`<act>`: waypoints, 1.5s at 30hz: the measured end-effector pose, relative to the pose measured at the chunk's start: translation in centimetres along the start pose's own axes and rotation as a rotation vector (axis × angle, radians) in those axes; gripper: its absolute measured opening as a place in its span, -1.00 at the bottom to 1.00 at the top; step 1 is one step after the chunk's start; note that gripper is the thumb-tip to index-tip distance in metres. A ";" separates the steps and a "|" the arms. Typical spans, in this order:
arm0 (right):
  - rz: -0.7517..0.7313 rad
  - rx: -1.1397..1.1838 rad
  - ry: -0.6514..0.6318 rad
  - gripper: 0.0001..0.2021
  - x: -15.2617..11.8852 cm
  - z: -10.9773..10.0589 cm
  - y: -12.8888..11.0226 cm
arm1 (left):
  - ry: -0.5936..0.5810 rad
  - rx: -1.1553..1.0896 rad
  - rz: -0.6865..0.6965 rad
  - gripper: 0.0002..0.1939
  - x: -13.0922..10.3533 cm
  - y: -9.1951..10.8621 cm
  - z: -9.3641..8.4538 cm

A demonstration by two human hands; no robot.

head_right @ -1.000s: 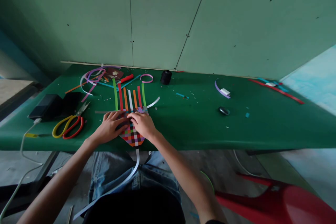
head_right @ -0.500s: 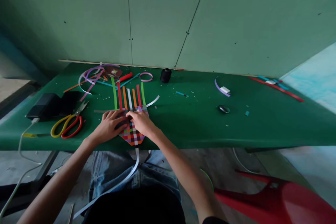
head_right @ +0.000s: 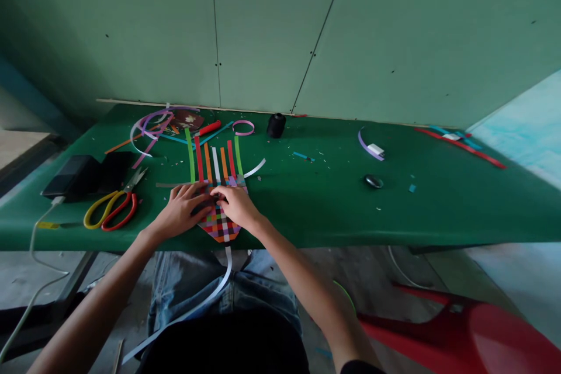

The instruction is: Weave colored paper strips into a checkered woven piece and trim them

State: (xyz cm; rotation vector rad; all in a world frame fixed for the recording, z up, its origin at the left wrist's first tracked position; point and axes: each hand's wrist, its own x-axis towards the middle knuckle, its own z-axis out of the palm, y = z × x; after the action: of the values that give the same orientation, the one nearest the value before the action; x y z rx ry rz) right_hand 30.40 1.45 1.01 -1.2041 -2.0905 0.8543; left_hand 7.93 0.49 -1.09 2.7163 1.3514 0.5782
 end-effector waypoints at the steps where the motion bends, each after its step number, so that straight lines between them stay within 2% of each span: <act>1: -0.012 0.003 -0.009 -0.59 -0.1 -0.1 0.0 | 0.001 -0.004 -0.001 -0.63 0.0 0.0 0.0; 6: -0.025 -0.064 0.001 -0.68 -0.3 -0.4 -0.3 | 0.010 -0.049 -0.008 -0.64 0.0 0.0 0.1; 14: 0.001 -0.082 0.052 -0.62 0.0 0.0 -0.1 | 0.007 -0.031 -0.009 -0.62 0.0 0.0 0.0; 24: -0.055 -0.342 -0.135 -0.45 1.4 -0.6 -0.5 | -0.003 -0.034 -0.005 -0.62 0.1 0.0 -0.1; 31: -0.035 -0.243 -0.199 -0.61 2.5 -1.2 -0.6 | 0.008 -0.068 -0.014 -0.64 0.0 -0.2 0.2; 35: 0.027 -0.194 -0.160 -0.66 2.4 -1.0 -0.8 | 0.007 -0.071 -0.013 -0.62 0.0 -0.2 0.2; 39: 0.002 -0.171 -0.099 -0.65 1.8 -0.8 -0.6 | 0.006 -0.050 -0.018 -0.61 0.0 -0.2 0.2; 45: 0.023 0.011 -0.068 -0.76 1.0 -1.0 0.3 | 0.009 -0.072 -0.018 -0.61 0.0 -0.2 0.2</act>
State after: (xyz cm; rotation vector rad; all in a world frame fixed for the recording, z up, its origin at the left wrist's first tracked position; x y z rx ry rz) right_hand 30.88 2.72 1.56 -1.2108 -2.1270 0.9277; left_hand 7.86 0.61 -1.27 2.6458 1.3285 0.6261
